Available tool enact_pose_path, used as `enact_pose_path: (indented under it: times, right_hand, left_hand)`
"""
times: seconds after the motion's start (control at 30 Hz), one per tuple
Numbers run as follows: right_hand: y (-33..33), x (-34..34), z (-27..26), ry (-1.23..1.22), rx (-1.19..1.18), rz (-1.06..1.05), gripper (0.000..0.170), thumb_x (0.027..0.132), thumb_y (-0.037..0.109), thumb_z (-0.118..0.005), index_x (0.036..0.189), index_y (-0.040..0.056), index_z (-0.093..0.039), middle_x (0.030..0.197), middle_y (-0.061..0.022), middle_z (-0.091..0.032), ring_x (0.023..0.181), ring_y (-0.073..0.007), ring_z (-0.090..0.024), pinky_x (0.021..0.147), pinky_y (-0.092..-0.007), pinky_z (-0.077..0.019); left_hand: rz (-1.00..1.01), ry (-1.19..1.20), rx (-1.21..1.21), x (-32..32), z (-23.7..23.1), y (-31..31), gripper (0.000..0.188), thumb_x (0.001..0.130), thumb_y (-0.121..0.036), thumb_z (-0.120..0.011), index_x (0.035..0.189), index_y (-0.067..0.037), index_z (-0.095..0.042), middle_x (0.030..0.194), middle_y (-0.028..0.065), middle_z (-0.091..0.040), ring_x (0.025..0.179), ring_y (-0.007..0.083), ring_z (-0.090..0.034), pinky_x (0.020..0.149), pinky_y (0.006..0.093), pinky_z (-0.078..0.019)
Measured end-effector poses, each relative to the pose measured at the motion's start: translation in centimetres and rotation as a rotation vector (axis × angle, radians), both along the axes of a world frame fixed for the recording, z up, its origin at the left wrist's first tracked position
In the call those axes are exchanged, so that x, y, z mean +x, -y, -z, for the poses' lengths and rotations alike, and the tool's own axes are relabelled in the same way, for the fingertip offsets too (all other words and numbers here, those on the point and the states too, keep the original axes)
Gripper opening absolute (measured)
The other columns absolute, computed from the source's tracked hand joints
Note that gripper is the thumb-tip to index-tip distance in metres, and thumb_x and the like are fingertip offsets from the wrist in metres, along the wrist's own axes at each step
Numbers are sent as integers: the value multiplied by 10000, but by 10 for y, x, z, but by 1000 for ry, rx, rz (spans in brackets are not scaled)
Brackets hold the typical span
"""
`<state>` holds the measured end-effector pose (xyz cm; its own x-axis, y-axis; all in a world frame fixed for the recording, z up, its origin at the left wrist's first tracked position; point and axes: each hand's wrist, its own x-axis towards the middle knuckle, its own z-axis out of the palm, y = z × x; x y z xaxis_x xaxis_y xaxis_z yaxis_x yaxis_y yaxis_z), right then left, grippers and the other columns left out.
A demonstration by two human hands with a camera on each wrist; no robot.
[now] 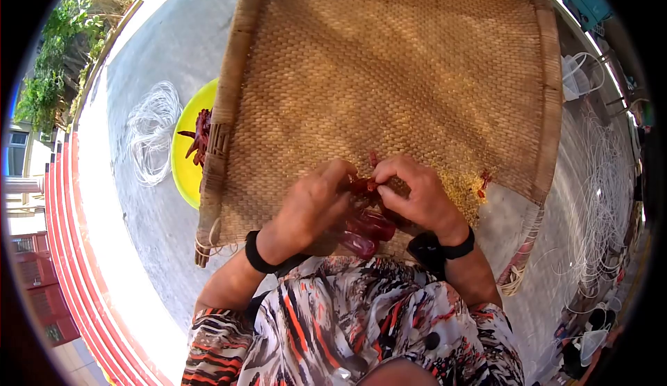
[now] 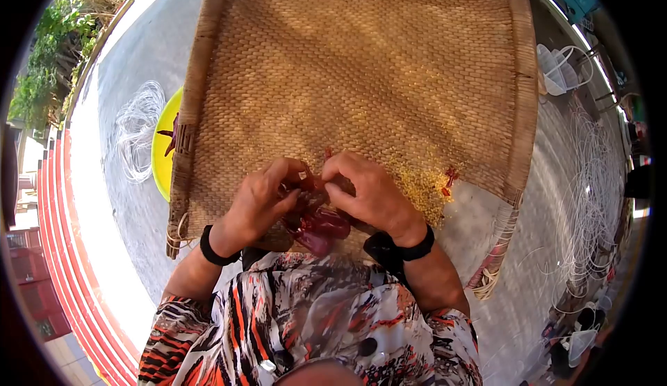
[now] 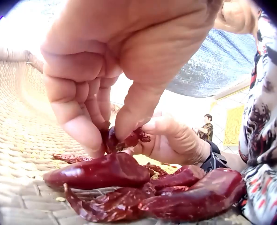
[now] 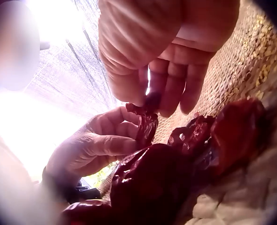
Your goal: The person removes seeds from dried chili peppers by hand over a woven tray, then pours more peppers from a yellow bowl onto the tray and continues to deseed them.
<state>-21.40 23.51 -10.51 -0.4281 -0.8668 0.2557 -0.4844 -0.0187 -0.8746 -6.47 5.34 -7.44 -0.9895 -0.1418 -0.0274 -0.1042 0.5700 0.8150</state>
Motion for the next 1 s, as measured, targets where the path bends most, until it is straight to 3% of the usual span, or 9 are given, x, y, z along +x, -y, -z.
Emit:
enact_pose_path:
  times: [0.03, 0.13, 0.23, 0.33, 0.43, 0.53, 0.63, 0.83, 1.0]
  right_hand:
    - [1, 0, 2, -36, -28, 9, 187, 823, 36, -682, 985, 51, -590, 941, -126, -632, 891, -317, -657, 773, -379, -521]
    - [1, 0, 5, 14, -33, 14, 188, 826, 23, -674, 992, 44, -586, 942, -128, -625, 891, -316, -653, 776, -373, -519]
    - [2, 1, 4, 60, -12, -4, 181, 835, 19, -668, 996, 37, -589, 936, -121, -625, 887, -307, -653, 781, -374, -519]
    - [2, 1, 5, 105, -53, 33, 190, 835, 12, -670, 1011, 33, -602, 954, -117, -635, 911, -295, -659, 803, -367, -521]
    - [1, 0, 5, 107, -82, 98, 187, 821, -31, -673, 993, 35, -635, 991, -97, -662, 968, -246, -663, 864, -329, -516]
    - [3, 4, -2, 75, -64, 89, 202, 813, -38, -679, 996, 36, -637, 1001, -103, -661, 964, -252, -664, 862, -334, -518]
    - [2, 1, 4, 49, -57, 77, 208, 807, -38, -688, 996, 37, -641, 1014, -106, -660, 974, -253, -661, 869, -339, -516]
    - [1, 2, -3, 64, -39, 46, 198, 823, -36, -693, 1003, 34, -653, 1016, -100, -665, 976, -244, -661, 875, -333, -514]
    - [-1, 1, -2, 296, -62, 92, 150, 872, -16, -686, 1015, 20, -659, 1034, -75, -680, 989, -187, -655, 883, -318, -511]
  left_hand:
    - [24, -23, 60, -1, 1, 0, 339, 843, 23, -665, 1163, -31, -568, 1016, 134, -672, 907, 249, -693, 779, 337, -557]
    - [-78, 156, 248, -2, -19, -8, 285, 856, 1, -610, 1139, -27, -588, 1001, 172, -678, 934, 297, -701, 797, 357, -557]
    - [-69, 97, 367, 1, -9, -11, 292, 862, 12, -610, 1153, -3, -586, 996, 155, -686, 943, 265, -706, 812, 330, -556]
    - [-57, 99, 400, 0, -7, -10, 324, 909, 25, -618, 1227, -20, -573, 1050, 70, -638, 874, 126, -649, 771, 272, -541]
    - [-104, 74, 177, -3, -3, -10, 268, 941, -9, -593, 1209, -17, -590, 1040, 62, -642, 845, 116, -636, 753, 267, -537]
    - [-119, 73, 255, -4, 6, -13, 228, 968, -64, -606, 1189, -9, -596, 1007, 52, -653, 813, 110, -626, 730, 266, -533]
    - [-212, 225, 569, -13, -7, -19, 203, 969, -117, -650, 1138, -13, -606, 952, 42, -657, 805, 107, -627, 710, 257, -530]
    - [-253, 201, 532, -13, -2, -21, 202, 959, -153, -683, 1064, -9, -588, 890, 34, -652, 765, 83, -621, 675, 224, -517]
    - [-254, 210, 511, -1, 4, -9, 187, 943, -94, -688, 1077, -18, -581, 878, 29, -645, 748, 89, -617, 676, 229, -511]
